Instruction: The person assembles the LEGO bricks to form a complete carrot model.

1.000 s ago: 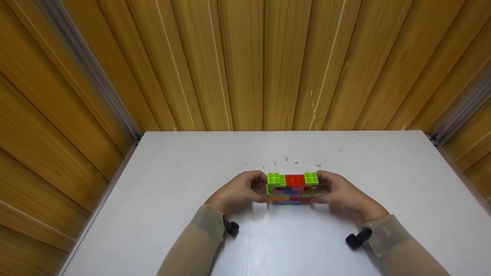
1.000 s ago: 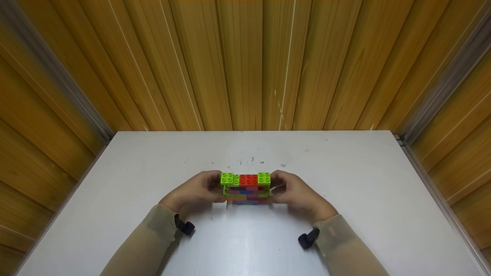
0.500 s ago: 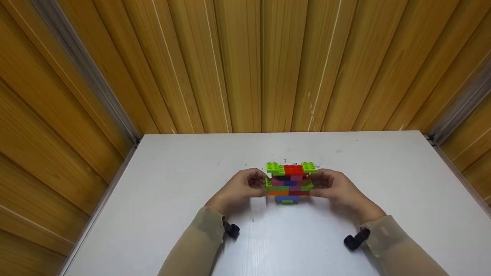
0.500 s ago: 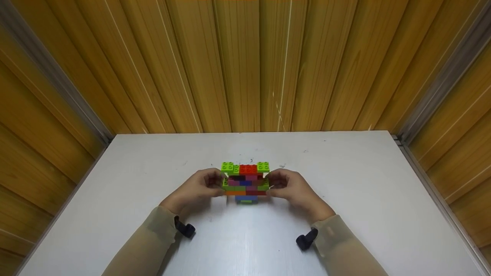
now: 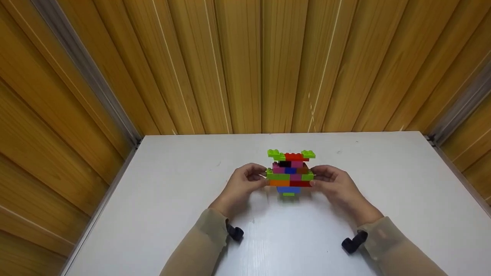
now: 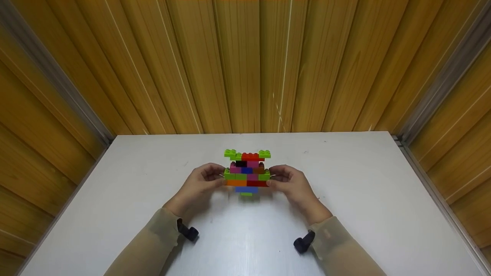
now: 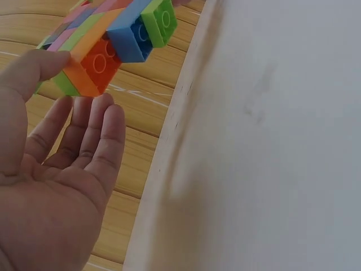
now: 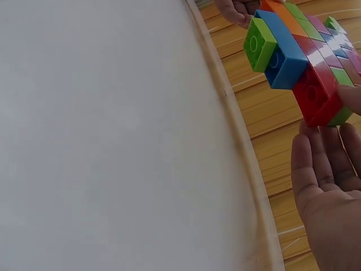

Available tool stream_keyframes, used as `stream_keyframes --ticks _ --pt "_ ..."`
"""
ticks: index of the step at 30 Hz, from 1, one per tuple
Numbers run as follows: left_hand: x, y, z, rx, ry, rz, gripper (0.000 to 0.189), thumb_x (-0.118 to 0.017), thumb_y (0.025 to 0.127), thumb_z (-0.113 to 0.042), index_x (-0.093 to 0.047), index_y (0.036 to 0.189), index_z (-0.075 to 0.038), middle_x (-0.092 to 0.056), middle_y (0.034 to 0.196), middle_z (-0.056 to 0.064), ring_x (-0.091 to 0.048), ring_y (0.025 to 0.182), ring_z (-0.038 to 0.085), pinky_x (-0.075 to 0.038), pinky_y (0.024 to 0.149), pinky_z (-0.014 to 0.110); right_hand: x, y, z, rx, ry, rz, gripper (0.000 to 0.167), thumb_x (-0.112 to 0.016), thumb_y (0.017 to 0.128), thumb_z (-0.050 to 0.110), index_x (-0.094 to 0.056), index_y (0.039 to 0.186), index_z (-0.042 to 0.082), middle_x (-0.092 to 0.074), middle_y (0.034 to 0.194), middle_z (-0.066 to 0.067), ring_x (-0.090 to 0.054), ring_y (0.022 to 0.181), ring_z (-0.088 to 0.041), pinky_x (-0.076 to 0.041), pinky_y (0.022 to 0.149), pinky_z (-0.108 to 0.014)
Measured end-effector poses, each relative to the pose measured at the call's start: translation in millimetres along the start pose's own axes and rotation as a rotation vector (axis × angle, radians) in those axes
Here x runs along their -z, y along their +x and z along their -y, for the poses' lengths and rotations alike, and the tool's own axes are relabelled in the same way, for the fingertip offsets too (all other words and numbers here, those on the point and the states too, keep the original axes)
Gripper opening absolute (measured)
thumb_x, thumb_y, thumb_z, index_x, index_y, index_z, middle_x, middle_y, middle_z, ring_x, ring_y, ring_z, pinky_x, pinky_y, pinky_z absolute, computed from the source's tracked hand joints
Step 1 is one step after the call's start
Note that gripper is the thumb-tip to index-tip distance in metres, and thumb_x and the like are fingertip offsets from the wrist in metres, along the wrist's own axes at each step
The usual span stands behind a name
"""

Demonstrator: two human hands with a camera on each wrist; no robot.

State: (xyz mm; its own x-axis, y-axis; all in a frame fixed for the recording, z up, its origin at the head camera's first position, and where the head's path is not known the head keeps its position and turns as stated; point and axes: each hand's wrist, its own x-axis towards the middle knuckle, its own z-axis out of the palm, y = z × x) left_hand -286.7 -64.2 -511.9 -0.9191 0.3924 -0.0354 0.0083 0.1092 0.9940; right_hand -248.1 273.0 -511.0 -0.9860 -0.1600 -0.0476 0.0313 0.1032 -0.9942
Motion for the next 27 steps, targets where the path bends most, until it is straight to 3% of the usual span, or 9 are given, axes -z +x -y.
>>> stream_keyframes --ticks 6,12,20,23,27 --pt "-5.0 -2.5 -2.4 0.011 -0.027 -0.059 0.037 -0.084 0.101 -0.021 -0.076 0.137 -0.014 -0.077 0.135 0.005 -0.074 0.118 0.021 -0.064 0.106 0.028 -5.1 -1.0 4.6 -0.052 0.044 -0.028 0.053 -0.075 0.107 0.009 -0.060 0.157 -0.003 -0.071 0.143 -0.003 -0.069 0.129 -0.016 -0.062 0.107 -0.022" --pt "-10.1 -3.2 -2.4 -0.001 -0.025 -0.123 0.042 -0.084 0.102 -0.023 -0.079 0.140 -0.007 -0.081 0.136 0.008 -0.076 0.116 0.018 -0.065 0.106 0.029 -9.8 -0.6 8.7 -0.049 0.019 -0.073 0.055 -0.076 0.110 0.018 -0.061 0.158 -0.002 -0.071 0.154 -0.009 -0.071 0.127 -0.004 -0.060 0.111 -0.025" --pt "-18.1 -6.0 -0.2 0.003 -0.022 -0.164 0.038 -0.084 0.104 -0.030 -0.082 0.136 -0.010 -0.085 0.130 0.007 -0.079 0.119 0.030 -0.065 0.108 0.035 -20.1 0.7 9.9 -0.088 0.041 -0.158 0.054 -0.074 0.112 0.021 -0.059 0.158 -0.003 -0.054 0.171 -0.025 -0.074 0.120 0.001 -0.058 0.116 -0.032" --pt "-21.4 -7.5 0.1 0.006 0.008 -0.172 0.036 -0.082 0.104 -0.030 -0.083 0.134 -0.011 -0.085 0.129 0.006 -0.078 0.116 0.025 -0.065 0.108 0.037 -25.0 -0.2 9.8 -0.095 0.033 -0.194 0.052 -0.072 0.113 0.020 -0.060 0.158 -0.003 -0.053 0.172 -0.025 -0.073 0.125 -0.003 -0.057 0.116 -0.033" --pt "-24.0 -9.5 -0.2 0.025 0.024 -0.184 0.035 -0.081 0.105 -0.031 -0.084 0.133 -0.010 -0.086 0.127 0.006 -0.078 0.111 0.023 -0.065 0.105 0.038 -29.6 -2.2 10.1 -0.104 -0.017 -0.229 0.050 -0.072 0.112 0.019 -0.062 0.156 -0.004 -0.053 0.173 -0.023 -0.061 0.149 -0.022 -0.058 0.110 -0.019"
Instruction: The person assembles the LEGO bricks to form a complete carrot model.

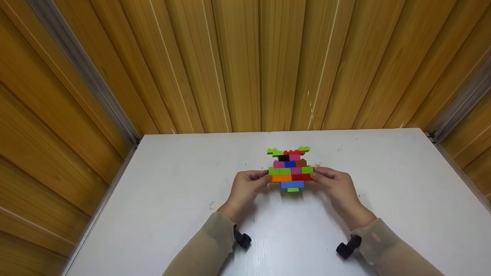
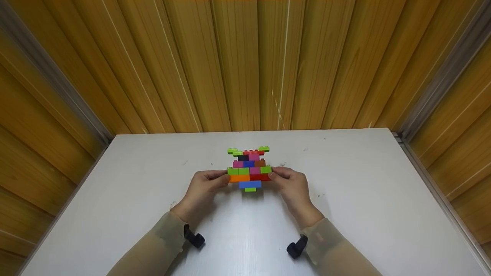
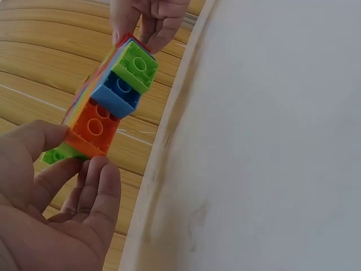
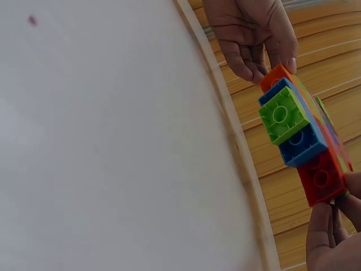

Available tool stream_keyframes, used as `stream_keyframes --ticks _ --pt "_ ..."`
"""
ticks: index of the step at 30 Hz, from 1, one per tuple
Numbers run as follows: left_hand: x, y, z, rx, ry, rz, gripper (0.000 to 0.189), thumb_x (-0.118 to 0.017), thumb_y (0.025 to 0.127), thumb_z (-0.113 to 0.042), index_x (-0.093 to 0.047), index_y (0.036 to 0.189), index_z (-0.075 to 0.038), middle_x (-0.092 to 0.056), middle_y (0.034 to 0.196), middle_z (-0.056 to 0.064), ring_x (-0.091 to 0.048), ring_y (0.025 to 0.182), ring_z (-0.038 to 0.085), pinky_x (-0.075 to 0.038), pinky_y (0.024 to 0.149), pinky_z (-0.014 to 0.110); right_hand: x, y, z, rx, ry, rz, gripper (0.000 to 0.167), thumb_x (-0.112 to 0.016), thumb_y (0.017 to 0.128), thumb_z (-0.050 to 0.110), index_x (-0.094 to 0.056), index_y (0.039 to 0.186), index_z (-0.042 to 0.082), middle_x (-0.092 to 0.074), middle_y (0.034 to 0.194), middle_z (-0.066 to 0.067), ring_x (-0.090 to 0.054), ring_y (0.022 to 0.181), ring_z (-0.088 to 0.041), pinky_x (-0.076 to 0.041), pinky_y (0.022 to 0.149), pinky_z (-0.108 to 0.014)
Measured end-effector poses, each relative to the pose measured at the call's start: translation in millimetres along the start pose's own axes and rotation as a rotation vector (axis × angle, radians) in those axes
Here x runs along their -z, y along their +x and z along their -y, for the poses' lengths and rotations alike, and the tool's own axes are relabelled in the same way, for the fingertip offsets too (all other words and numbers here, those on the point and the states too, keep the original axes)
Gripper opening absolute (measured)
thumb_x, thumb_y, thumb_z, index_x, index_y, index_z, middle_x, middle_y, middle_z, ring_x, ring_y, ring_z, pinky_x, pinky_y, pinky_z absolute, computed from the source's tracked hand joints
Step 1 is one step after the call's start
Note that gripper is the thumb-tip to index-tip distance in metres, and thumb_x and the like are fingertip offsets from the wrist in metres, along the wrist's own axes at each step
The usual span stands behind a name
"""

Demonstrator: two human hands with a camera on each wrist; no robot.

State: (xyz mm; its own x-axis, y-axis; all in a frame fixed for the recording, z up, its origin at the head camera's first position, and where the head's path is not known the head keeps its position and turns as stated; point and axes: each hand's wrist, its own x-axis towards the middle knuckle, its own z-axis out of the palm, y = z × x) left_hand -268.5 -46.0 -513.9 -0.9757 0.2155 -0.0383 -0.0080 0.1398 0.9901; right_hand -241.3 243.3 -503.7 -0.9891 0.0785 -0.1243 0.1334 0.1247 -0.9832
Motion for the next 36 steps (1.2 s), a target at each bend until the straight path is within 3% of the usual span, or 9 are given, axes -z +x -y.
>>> stream_keyframes --ticks 3,9,15,21,29,36 --pt "-1.2 -0.8 0.6 0.028 0.008 -0.009 0.036 -0.082 0.104 -0.032 -0.084 0.132 -0.008 -0.086 0.125 0.007 -0.079 0.107 0.024 -0.066 0.103 0.038 0.5 0.6 -1.2 -0.004 -0.048 -0.006 0.050 -0.073 0.112 0.022 -0.064 0.154 -0.003 -0.052 0.173 -0.023 -0.049 0.161 -0.035 -0.057 0.106 -0.013" --pt "-3.9 -1.9 2.5 0.055 0.031 -0.024 0.034 -0.081 0.106 -0.031 -0.085 0.130 -0.007 -0.085 0.125 0.006 -0.078 0.109 0.019 -0.067 0.103 0.038 1.0 0.9 -2.9 -0.029 -0.068 0.012 0.051 -0.073 0.112 0.023 -0.064 0.154 -0.004 -0.052 0.172 -0.026 -0.043 0.165 -0.040 -0.057 0.104 -0.012" --pt "-7.1 -2.5 4.1 0.031 0.047 -0.040 0.033 -0.078 0.107 -0.027 -0.084 0.129 -0.004 -0.085 0.130 0.009 -0.078 0.116 0.019 -0.066 0.104 0.039 -0.8 -1.0 -4.7 -0.041 -0.041 0.030 0.048 -0.072 0.111 0.018 -0.065 0.154 -0.004 -0.056 0.170 -0.026 -0.052 0.157 -0.035 -0.059 0.100 -0.013" --pt "-10.0 -2.3 5.1 0.045 0.014 -0.060 0.033 -0.079 0.105 -0.019 -0.082 0.132 0.000 -0.083 0.132 0.014 -0.080 0.114 0.021 -0.068 0.099 0.037 -3.4 -2.9 -5.0 -0.064 -0.058 0.045 0.046 -0.070 0.111 0.015 -0.067 0.153 -0.001 -0.059 0.167 -0.024 -0.064 0.145 -0.025 -0.061 0.107 -0.021" --pt "-10.2 -2.5 6.1 0.044 0.065 -0.076 0.034 -0.079 0.104 -0.019 -0.081 0.133 -0.001 -0.083 0.133 0.013 -0.074 0.133 0.027 -0.061 0.116 0.044 -4.5 -2.3 -7.0 -0.085 -0.049 0.054 0.046 -0.069 0.111 0.012 -0.066 0.154 -0.003 -0.059 0.167 -0.024 -0.069 0.139 -0.019 -0.061 0.109 -0.022" --pt "-9.9 -1.8 7.1 0.035 0.087 -0.082 0.032 -0.079 0.103 -0.019 -0.084 0.130 -0.004 -0.084 0.130 0.011 -0.075 0.131 0.026 -0.062 0.114 0.045 -1.3 -0.1 -9.9 -0.100 -0.046 0.060 0.048 -0.070 0.112 0.014 -0.063 0.157 -0.001 -0.056 0.169 -0.025 -0.068 0.142 -0.022 -0.058 0.114 -0.029"
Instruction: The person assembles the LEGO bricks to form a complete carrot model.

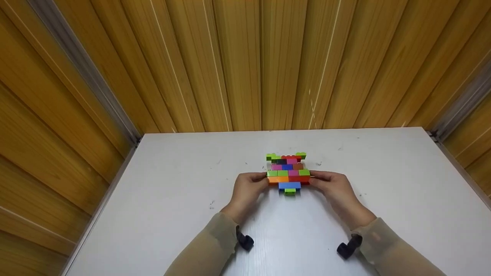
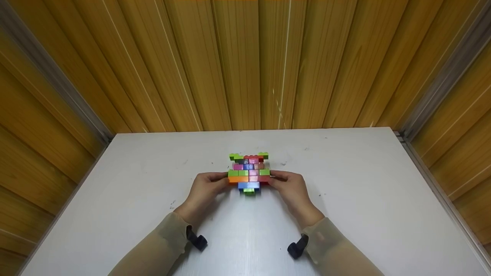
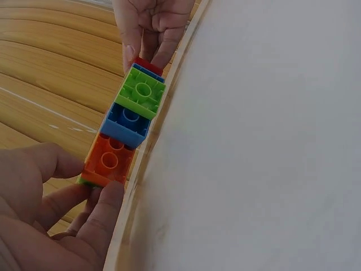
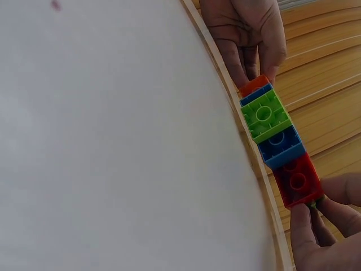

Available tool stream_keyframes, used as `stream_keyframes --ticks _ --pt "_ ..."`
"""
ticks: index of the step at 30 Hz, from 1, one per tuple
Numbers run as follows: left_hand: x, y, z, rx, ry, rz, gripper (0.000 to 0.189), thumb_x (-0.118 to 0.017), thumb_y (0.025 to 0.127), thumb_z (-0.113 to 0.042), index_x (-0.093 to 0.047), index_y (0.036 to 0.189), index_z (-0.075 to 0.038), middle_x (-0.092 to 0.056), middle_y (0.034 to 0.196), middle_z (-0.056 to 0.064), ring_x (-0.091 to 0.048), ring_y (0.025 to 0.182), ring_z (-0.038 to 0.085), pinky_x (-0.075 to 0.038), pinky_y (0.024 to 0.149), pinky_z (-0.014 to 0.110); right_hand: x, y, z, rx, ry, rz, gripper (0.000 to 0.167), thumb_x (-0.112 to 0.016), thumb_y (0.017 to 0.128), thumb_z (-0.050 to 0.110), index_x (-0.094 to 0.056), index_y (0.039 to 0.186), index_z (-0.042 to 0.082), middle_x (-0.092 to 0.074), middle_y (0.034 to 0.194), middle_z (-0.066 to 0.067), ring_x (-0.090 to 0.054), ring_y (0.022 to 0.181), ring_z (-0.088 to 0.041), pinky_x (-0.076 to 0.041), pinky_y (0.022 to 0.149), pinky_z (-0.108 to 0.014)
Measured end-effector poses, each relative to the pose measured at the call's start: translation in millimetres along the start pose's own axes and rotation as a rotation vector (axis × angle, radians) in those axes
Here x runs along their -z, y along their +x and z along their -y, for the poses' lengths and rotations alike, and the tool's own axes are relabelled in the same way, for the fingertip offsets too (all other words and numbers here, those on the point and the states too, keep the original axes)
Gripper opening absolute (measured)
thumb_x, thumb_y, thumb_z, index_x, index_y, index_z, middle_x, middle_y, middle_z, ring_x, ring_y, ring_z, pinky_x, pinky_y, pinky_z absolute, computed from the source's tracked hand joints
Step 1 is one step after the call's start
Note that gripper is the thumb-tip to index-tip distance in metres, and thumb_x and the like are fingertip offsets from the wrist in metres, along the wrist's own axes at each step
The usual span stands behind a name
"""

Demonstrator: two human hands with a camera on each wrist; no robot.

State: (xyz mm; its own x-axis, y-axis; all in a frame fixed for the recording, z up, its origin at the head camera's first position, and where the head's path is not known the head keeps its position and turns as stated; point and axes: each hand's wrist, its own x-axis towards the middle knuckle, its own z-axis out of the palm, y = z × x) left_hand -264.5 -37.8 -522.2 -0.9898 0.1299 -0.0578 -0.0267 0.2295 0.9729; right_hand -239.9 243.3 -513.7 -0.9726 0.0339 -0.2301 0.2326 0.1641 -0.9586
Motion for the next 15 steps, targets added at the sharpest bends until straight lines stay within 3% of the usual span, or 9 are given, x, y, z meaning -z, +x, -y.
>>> stream_keyframes --ticks 15 --pt "-0.9 -2.2 -0.1 0.025 0.034 0.008 0.034 -0.078 0.102 -0.019 -0.082 0.133 -0.004 -0.083 0.134 0.010 -0.072 0.133 0.025 -0.061 0.116 0.043 0.4 -1.2 1.2 -0.046 -0.067 -0.002 0.047 -0.071 0.111 0.015 -0.065 0.156 0.000 -0.055 0.171 -0.024 -0.053 0.159 -0.037 -0.058 0.113 -0.022"
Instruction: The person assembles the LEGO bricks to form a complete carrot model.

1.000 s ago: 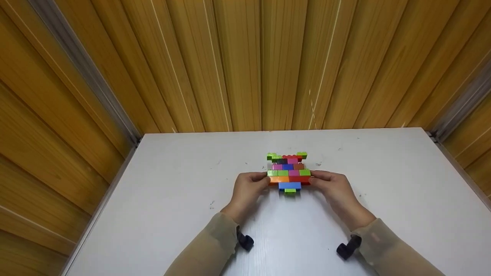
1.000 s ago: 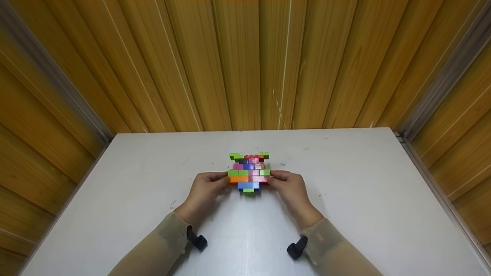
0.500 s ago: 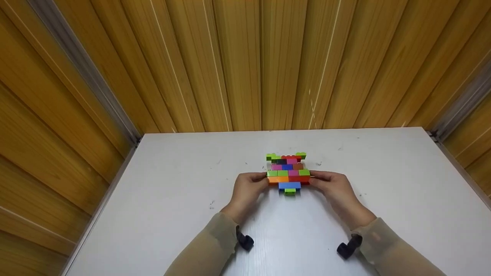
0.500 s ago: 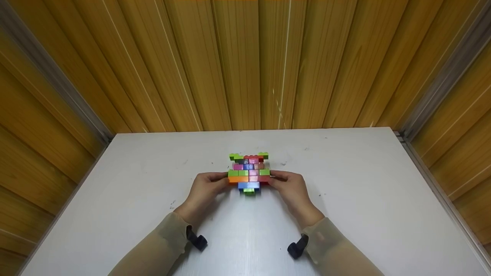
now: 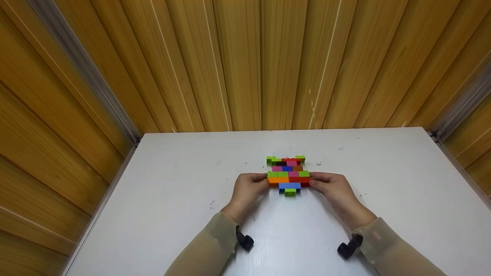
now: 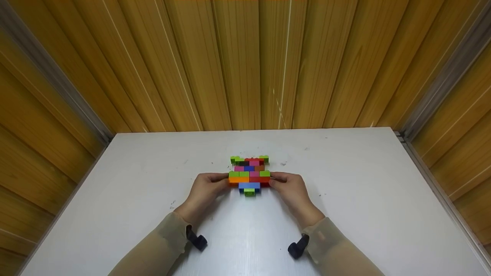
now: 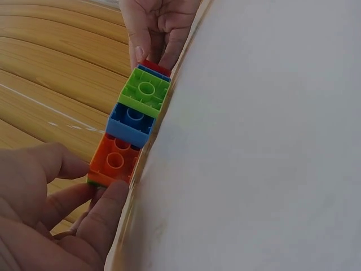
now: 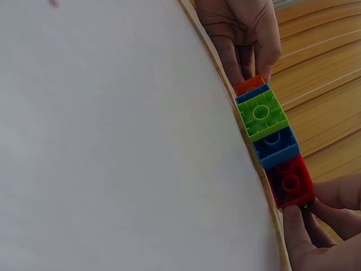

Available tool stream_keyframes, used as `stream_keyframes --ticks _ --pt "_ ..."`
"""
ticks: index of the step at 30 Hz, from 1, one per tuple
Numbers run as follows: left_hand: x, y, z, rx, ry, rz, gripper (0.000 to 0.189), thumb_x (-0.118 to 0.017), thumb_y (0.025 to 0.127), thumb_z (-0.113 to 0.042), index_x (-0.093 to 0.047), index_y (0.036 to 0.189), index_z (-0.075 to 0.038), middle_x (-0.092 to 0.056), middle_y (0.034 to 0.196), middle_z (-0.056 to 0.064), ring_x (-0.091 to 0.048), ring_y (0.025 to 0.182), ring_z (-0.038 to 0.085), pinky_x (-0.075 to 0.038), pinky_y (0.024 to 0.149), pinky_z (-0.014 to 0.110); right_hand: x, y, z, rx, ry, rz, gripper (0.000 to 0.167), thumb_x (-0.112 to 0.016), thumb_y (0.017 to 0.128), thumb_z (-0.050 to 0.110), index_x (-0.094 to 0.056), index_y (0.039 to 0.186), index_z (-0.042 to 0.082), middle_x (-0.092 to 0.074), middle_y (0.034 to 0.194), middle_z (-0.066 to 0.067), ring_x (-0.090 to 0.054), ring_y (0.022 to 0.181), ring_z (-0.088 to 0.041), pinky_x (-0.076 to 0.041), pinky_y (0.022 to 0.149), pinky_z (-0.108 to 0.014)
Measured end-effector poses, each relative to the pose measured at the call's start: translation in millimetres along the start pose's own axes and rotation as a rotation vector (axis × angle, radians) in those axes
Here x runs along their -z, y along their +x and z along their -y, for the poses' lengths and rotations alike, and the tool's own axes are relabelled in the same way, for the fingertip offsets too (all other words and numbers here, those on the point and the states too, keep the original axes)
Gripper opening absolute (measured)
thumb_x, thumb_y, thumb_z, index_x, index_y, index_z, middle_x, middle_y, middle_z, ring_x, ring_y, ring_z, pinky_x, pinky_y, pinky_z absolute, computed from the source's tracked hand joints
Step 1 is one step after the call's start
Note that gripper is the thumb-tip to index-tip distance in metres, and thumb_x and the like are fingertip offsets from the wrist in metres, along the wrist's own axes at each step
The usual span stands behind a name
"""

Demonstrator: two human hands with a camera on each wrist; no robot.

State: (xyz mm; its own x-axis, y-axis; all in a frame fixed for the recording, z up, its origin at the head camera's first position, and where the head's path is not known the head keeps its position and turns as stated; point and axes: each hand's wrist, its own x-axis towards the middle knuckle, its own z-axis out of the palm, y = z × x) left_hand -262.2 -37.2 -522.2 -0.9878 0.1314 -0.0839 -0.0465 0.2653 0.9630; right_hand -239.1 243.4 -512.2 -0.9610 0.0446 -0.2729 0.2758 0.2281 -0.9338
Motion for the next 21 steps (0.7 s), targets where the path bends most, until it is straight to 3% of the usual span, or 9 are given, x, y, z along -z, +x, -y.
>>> stream_keyframes --ticks 9,21 --pt "0.8 0.4 1.0 -0.029 0.003 0.006 0.030 -0.079 0.103 -0.018 -0.084 0.129 -0.003 -0.085 0.129 0.011 -0.075 0.132 0.027 -0.060 0.118 0.047 -0.7 0.0 -0.1 0.015 -0.044 0.009 0.046 -0.070 0.112 0.016 -0.066 0.155 0.000 -0.056 0.170 -0.024 -0.052 0.160 -0.039 -0.059 0.112 -0.022" --pt "0.0 -1.1 -0.3 0.017 0.025 -0.001 0.029 -0.077 0.105 -0.018 -0.084 0.131 -0.005 -0.084 0.131 0.007 -0.073 0.133 0.026 -0.059 0.120 0.046 -0.5 1.8 -3.4 0.056 -0.083 0.005 0.045 -0.070 0.111 0.014 -0.067 0.153 -0.001 -0.059 0.166 -0.025 -0.052 0.160 -0.040 -0.059 0.109 -0.020"
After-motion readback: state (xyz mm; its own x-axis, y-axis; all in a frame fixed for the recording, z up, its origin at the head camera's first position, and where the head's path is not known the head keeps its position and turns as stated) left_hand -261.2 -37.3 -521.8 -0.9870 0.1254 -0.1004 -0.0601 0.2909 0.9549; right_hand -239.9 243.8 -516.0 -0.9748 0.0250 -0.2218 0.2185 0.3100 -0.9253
